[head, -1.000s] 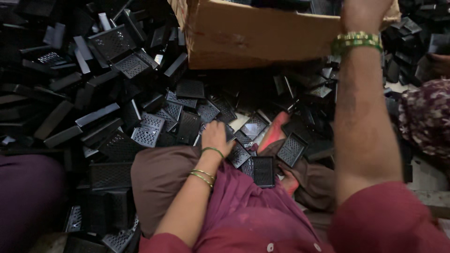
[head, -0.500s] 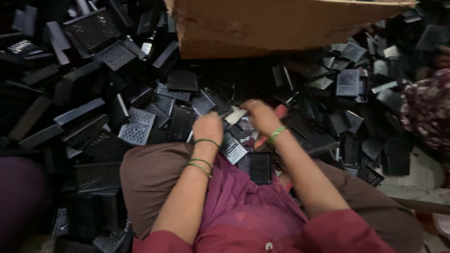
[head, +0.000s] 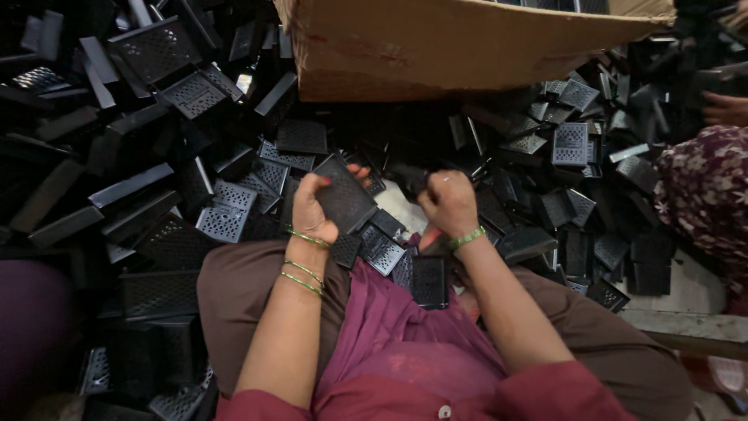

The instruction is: The person sits on the floor surrounded by small black metal frames and a cardboard box. They pick up two frame pieces, align them, and snap them together to form a small box-like structure. The person repeats this assembly process for multiple units, placing the finished assemblies into the cardboard box.

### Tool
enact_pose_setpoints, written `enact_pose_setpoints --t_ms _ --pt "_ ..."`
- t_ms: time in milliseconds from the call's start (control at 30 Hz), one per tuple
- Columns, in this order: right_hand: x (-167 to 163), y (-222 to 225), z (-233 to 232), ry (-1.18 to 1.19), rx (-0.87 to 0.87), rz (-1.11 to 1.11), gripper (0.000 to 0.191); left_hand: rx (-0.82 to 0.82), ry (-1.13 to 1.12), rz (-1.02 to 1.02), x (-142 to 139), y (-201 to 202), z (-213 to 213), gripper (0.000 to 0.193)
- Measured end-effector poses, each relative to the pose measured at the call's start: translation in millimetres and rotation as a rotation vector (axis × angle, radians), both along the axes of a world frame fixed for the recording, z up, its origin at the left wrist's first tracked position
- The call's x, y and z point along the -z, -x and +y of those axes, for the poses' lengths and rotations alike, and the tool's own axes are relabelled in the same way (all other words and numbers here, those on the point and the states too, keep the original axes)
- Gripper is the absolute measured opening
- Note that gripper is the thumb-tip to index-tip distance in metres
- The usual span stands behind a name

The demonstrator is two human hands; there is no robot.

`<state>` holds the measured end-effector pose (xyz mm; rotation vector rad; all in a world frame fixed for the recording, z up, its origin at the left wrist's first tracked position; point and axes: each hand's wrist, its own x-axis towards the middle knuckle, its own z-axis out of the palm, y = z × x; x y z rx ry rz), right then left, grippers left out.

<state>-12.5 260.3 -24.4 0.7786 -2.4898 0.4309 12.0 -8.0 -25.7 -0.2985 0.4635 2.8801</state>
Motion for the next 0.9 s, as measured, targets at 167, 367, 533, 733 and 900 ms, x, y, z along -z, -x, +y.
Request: enact_pose_setpoints --t_ms 167,367,533,733,900 --pt "-29 -25 0 0.119 0.148 0.262 0.026 -0.16 0.437 -0.019 25 2 29 0.031" --pt "-47 -53 -49 0.241 0.135 0.238 0.03 -0.158 0.947 0.101 65 -9 60 0.047" --pt "-30 -90 -106 0.524 -0.081 -0.276 0.046 -0.161 0.686 0.158 65 -11 48 0.068" --pt "-25 -87 -116 0.663 -0.195 -0.513 0.045 -0.138 0.444 0.0 55 -10 42 0.072" --pt "-19 -75 -112 0.985 -0.175 -0.871 0.05 -0.187 0.317 -0.107 53 -8 45 0.065"
